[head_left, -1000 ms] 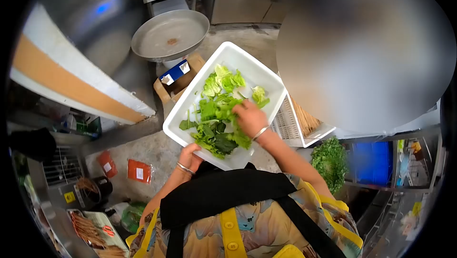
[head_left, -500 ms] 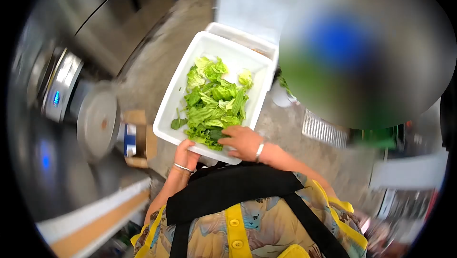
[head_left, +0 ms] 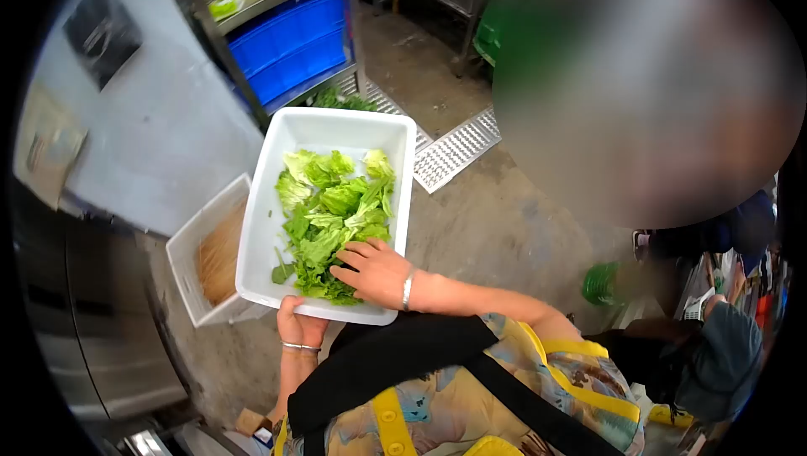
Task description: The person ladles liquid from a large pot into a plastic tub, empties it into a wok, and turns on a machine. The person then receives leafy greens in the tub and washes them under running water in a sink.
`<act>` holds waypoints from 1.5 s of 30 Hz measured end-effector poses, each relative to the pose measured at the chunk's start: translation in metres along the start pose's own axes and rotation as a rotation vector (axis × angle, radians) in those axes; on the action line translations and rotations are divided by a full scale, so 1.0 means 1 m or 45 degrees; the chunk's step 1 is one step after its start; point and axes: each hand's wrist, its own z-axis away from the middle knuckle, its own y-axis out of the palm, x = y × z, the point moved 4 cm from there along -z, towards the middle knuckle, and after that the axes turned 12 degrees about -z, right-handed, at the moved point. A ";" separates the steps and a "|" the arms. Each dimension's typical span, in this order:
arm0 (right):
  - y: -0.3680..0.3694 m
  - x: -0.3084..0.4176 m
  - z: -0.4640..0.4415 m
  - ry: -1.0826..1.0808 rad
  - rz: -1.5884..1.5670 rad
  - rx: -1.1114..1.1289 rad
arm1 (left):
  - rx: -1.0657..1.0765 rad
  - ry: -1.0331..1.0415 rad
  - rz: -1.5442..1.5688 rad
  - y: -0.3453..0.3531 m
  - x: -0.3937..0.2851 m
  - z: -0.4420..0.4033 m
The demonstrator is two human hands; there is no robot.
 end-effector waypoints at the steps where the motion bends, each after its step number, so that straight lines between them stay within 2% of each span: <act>1: -0.016 0.011 0.006 -0.127 -0.079 -0.182 | 0.010 -0.010 -0.011 0.007 -0.007 0.005; 2: -0.026 0.017 0.008 -0.176 -0.187 -0.361 | 0.090 -0.028 -0.004 0.006 -0.012 0.003; 3: -0.041 0.025 0.018 -0.179 -0.159 -0.375 | 0.166 -0.031 -0.006 0.017 -0.017 0.008; 5: -0.076 0.033 0.048 -0.039 -0.144 -0.836 | 0.236 -0.038 -0.023 0.025 -0.024 0.020; 7: -0.095 0.034 0.058 0.304 0.151 -1.218 | 0.291 -0.113 -0.060 0.007 -0.035 0.013; 9: -0.121 0.002 0.078 0.425 0.066 -1.529 | 0.276 -0.129 -0.116 0.026 -0.051 -0.010; 11: -0.112 -0.058 0.108 0.496 -1.146 -1.695 | 0.438 -0.254 -0.204 0.062 -0.049 -0.037; 13: -0.116 -0.078 0.127 0.717 -1.663 -1.749 | 0.578 -0.410 -0.290 0.095 -0.031 -0.086; 14: -0.158 -0.160 0.106 0.708 -1.815 -1.764 | 0.511 -0.527 -0.326 0.156 -0.041 -0.171; 15: -0.151 -0.197 0.119 0.634 -1.952 -1.801 | 0.532 -0.575 -0.379 0.180 -0.024 -0.203; 17: -0.140 -0.224 0.139 0.590 -2.387 -1.772 | 0.612 -0.628 -0.626 0.214 0.000 -0.248; 19: -0.148 -0.234 0.149 0.569 -2.385 -1.871 | 0.801 -0.645 -0.596 0.264 0.003 -0.267; 21: -0.158 -0.264 0.142 0.559 -2.455 -1.964 | 0.877 -0.277 -0.747 0.300 0.001 -0.294; 22: -0.177 -0.290 0.135 0.587 -2.423 -2.026 | 0.826 -0.198 -0.906 0.318 0.008 -0.317; 23: -0.200 -0.321 0.124 0.598 -2.389 -2.080 | 0.797 -0.119 -0.852 0.327 0.027 -0.352; 25: -0.247 -0.372 0.093 0.621 -2.312 -2.086 | 0.707 -0.207 -0.557 0.345 0.029 -0.414; 26: -0.272 -0.397 0.074 0.687 -2.294 -1.993 | 0.578 -0.216 -0.562 0.362 0.013 -0.435; 28: -0.312 -0.425 0.027 0.768 -2.184 -1.868 | 0.523 -0.178 -0.520 0.380 -0.031 -0.469; 30: -0.363 -0.462 -0.033 0.740 -2.166 -1.540 | 0.479 -0.201 -0.514 0.403 -0.083 -0.524; 31: -0.384 -0.477 -0.059 0.689 -2.121 -1.455 | 0.522 -0.233 -0.380 0.408 -0.105 -0.559; 33: -0.427 -0.514 -0.105 0.584 -2.180 -1.057 | 0.529 -0.134 -0.357 0.439 -0.166 -0.604; 35: -0.479 -0.556 -0.142 0.507 -2.011 -0.845 | 0.452 -0.055 -0.452 0.463 -0.221 -0.665; 39: -0.612 -0.661 -0.211 0.301 -1.579 -1.387 | 0.517 0.034 -0.566 0.545 -0.320 -0.830; 41: -0.655 -0.730 -0.229 0.416 -1.393 -1.659 | 0.695 -0.006 -0.646 0.602 -0.350 -0.888; 43: -0.703 -0.813 -0.227 0.601 -0.714 -1.702 | 0.722 -0.064 -0.792 0.662 -0.361 -0.953; 45: -0.763 -0.869 -0.239 0.751 -0.328 -1.806 | 0.829 -0.209 -0.873 0.724 -0.366 -1.016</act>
